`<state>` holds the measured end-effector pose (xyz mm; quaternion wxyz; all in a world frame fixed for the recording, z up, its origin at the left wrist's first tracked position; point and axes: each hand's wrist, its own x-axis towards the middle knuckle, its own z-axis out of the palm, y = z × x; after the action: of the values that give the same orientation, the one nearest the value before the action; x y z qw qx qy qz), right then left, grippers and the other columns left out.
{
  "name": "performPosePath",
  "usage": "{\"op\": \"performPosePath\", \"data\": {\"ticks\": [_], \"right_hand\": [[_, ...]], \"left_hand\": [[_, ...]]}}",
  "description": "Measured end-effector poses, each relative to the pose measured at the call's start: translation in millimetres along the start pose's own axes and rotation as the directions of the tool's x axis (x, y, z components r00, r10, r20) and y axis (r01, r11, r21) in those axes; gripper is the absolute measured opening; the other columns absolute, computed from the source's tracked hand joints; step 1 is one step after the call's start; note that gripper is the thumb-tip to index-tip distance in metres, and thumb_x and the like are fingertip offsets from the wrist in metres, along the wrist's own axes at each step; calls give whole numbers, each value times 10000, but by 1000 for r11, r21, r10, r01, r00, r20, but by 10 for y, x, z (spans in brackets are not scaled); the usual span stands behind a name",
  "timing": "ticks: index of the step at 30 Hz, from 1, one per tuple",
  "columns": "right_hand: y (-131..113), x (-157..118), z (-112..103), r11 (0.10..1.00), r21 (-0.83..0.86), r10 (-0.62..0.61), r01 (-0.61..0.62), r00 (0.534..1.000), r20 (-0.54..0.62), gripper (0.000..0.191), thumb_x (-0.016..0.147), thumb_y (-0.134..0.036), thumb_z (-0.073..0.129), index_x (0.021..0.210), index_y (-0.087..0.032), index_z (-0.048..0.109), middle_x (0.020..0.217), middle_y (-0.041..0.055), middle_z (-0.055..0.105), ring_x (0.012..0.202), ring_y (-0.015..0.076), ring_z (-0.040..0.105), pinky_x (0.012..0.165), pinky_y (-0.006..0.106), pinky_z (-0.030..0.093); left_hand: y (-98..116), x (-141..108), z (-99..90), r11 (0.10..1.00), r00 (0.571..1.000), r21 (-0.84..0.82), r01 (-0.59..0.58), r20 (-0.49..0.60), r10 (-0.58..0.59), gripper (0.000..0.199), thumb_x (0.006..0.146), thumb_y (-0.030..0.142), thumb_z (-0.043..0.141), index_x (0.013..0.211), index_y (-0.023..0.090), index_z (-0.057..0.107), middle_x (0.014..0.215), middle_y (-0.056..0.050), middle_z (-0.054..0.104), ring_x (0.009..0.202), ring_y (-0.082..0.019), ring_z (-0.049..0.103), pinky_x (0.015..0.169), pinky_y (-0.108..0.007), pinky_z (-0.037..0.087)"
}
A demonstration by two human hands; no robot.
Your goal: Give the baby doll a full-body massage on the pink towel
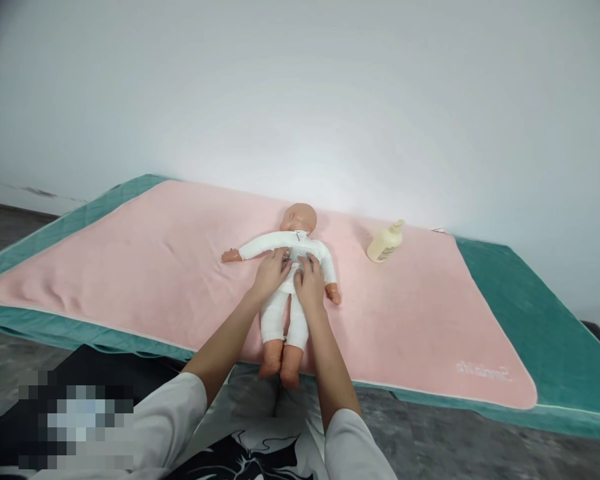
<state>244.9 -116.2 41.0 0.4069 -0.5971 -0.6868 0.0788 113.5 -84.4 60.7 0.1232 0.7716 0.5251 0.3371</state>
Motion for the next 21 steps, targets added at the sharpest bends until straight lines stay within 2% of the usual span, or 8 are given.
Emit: {"op": "performPosePath", "data": {"ticks": [3, 6, 10, 14, 21], "right_hand": [[22, 90, -12, 1000, 22, -11, 11, 1000, 3, 421, 861, -192, 421, 1263, -137, 533, 1391, 143, 442, 1312, 230, 405, 1115, 406, 343], [26, 185, -24, 1000, -17, 5, -5, 999, 32, 441, 861, -197, 411, 1287, -151, 513, 1392, 137, 462, 1299, 245, 416, 1087, 430, 355], [7, 257, -27, 995, -96, 52, -41, 992, 117, 464, 856, -193, 407, 1310, -154, 498, 1340, 123, 529, 1224, 270, 466, 1029, 447, 374], [-5, 272, -18, 989, -131, 87, -67, 983, 159, 441, 871, -200, 405, 1292, -161, 529, 1345, 111, 538, 1211, 281, 472, 1007, 434, 371], [16, 301, 5, 980, -184, 116, -77, 970, 214, 417, 902, -236, 389, 1288, -190, 538, 1343, 87, 546, 1194, 279, 481, 962, 432, 389]], "left_hand": [[44, 93, 6, 997, 996, 9, -79, -46, 79, 336, 871, 179, 489, 1207, 161, 501, 1210, -104, 571, 1097, -240, 535, 950, -371, 439], [54, 160, 25, 985, 985, 30, -172, -12, 173, 375, 851, 145, 487, 1223, 177, 516, 1263, -84, 558, 1140, -246, 495, 1008, -383, 398], [17, 185, 59, 988, 989, 56, -145, 35, 144, 370, 839, 110, 458, 1184, 197, 559, 1216, -68, 593, 1077, -248, 508, 982, -403, 406], [-11, 170, 93, 989, 992, 92, -114, 56, 109, 308, 867, 135, 448, 1139, 169, 590, 1170, -72, 611, 1012, -243, 512, 941, -381, 419], [-35, 187, 147, 983, 990, 159, -96, 114, 79, 290, 923, 177, 391, 1131, 147, 591, 1145, -91, 619, 1024, -237, 517, 935, -378, 404]]}}
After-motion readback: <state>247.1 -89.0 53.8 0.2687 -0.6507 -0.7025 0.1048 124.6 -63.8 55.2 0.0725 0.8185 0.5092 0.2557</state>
